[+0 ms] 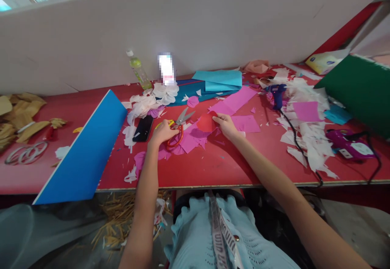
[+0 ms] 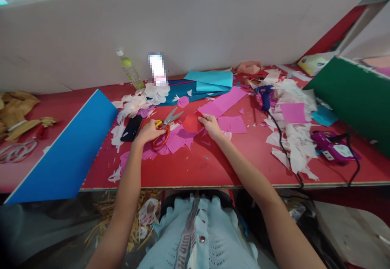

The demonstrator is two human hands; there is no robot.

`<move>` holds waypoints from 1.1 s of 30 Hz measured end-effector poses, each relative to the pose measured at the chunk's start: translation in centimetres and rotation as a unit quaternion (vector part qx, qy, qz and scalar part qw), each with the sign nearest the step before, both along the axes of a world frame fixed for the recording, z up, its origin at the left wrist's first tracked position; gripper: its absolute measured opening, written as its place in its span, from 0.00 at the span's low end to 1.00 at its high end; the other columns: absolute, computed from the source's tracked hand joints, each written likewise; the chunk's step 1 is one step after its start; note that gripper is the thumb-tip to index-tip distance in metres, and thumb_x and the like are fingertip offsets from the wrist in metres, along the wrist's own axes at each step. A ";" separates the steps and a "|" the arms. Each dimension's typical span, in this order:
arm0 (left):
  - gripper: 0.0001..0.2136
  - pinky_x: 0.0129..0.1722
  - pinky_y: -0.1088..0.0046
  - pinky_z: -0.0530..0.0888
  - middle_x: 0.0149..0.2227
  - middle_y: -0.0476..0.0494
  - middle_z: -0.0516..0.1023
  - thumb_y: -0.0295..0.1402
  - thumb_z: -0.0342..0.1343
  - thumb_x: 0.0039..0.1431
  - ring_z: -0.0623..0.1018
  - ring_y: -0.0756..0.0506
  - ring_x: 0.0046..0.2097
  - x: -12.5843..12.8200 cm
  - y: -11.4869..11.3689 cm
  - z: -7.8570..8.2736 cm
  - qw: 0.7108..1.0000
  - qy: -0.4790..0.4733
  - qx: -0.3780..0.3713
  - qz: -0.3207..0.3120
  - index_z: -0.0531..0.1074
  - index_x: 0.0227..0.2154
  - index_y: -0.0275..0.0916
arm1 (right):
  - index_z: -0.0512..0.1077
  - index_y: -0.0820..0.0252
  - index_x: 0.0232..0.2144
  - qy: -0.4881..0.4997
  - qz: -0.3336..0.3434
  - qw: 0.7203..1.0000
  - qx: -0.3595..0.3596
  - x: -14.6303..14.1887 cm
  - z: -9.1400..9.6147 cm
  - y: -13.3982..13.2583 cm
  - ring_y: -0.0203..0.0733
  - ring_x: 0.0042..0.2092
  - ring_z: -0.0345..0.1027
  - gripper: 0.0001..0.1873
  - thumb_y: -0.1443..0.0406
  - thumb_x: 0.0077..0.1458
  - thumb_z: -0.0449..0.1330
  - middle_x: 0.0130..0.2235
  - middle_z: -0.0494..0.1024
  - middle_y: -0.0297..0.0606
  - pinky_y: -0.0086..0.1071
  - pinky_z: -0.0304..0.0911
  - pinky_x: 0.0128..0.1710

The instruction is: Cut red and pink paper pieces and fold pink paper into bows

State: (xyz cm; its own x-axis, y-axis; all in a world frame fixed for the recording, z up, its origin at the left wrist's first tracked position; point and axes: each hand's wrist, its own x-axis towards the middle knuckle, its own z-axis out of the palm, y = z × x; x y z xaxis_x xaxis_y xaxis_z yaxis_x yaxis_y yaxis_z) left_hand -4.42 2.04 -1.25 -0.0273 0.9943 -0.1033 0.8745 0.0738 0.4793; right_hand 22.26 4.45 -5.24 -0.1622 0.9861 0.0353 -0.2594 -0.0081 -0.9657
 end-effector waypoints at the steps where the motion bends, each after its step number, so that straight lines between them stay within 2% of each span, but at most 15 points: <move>1: 0.27 0.41 0.71 0.66 0.46 0.36 0.72 0.46 0.57 0.43 0.73 0.42 0.46 0.1 0.0 0.1 0.999 -0.044 0.002 0.000 0.61 0.45 0.36 | 0.73 0.59 0.26 0.000 0.000 1.000 -0.001 0.0 0.0 0.0 0.41 0.31 0.69 0.13 0.57 0.39 0.63 0.29 0.76 0.36 0.33 0.64 0.32; 5: 0.25 0.42 0.72 0.67 0.48 0.36 0.68 0.42 0.57 0.45 0.72 0.45 0.46 1.5 -0.4 0.4 0.981 -0.186 0.039 -0.033 0.60 0.44 0.36 | 0.72 0.59 0.26 -0.026 -0.003 1.000 0.006 0.0 -0.1 0.1 0.41 0.30 0.69 0.13 0.56 0.40 0.62 0.28 0.76 0.36 0.32 0.63 0.31; 8: 0.24 0.41 0.71 0.68 0.46 0.40 0.69 0.39 0.58 0.45 0.72 0.46 0.43 3.3 -1.1 0.4 0.972 -0.216 0.038 -0.086 0.59 0.44 0.37 | 0.72 0.60 0.26 -0.056 -0.005 0.998 0.024 0.0 -0.1 0.1 0.40 0.30 0.68 0.14 0.55 0.42 0.60 0.27 0.76 0.35 0.30 0.62 0.29; 13: 0.22 0.42 0.67 0.68 0.44 0.42 0.70 0.40 0.58 0.46 0.72 0.44 0.43 5.7 -2.2 0.1 0.983 -0.131 0.045 -0.118 0.59 0.43 0.40 | 0.71 0.61 0.25 -0.096 -0.019 0.994 0.052 0.0 0.4 -0.2 0.39 0.29 0.68 0.14 0.55 0.45 0.58 0.24 0.74 0.33 0.29 0.60 0.28; 19: 0.22 0.42 0.63 0.68 0.46 0.38 0.70 0.43 0.54 0.49 0.72 0.39 0.47 6.1 -2.6 0.6 0.990 -0.018 0.051 -0.130 0.58 0.44 0.39 | 0.73 0.61 0.30 -0.118 -0.009 0.988 0.095 0.2 0.4 -0.1 0.39 0.30 0.66 0.14 0.56 0.48 0.56 0.26 0.74 0.33 0.29 0.60 0.29; 25: 0.25 0.44 0.63 0.68 0.49 0.36 0.69 0.47 0.53 0.49 0.70 0.38 0.50 5.8 -2.6 0.7 0.989 0.006 0.054 -0.140 0.57 0.46 0.39 | 0.74 0.62 0.32 -0.166 -0.018 0.978 0.126 0.5 0.1 0.3 0.36 0.28 0.63 0.16 0.56 0.49 0.55 0.25 0.73 0.31 0.27 0.57 0.28; 33: 0.24 0.42 0.65 0.68 0.47 0.37 0.71 0.48 0.52 0.50 0.71 0.38 0.49 5.7 -2.6 1.1 0.990 0.017 0.048 -0.132 0.59 0.45 0.38 | 0.75 0.59 0.36 -0.166 0.011 0.975 0.146 0.7 0.0 0.3 0.39 0.32 0.67 0.16 0.57 0.50 0.54 0.30 0.76 0.32 0.30 0.61 0.33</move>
State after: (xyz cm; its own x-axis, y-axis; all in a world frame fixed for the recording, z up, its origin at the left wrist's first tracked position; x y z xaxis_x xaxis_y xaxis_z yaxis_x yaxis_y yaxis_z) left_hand 1.29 -0.52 -0.19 0.2325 0.9725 -0.0118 0.8735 -0.2035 0.4422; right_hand 22.92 4.75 -5.26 -0.2327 0.9382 0.2562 0.0647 0.2778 -0.9585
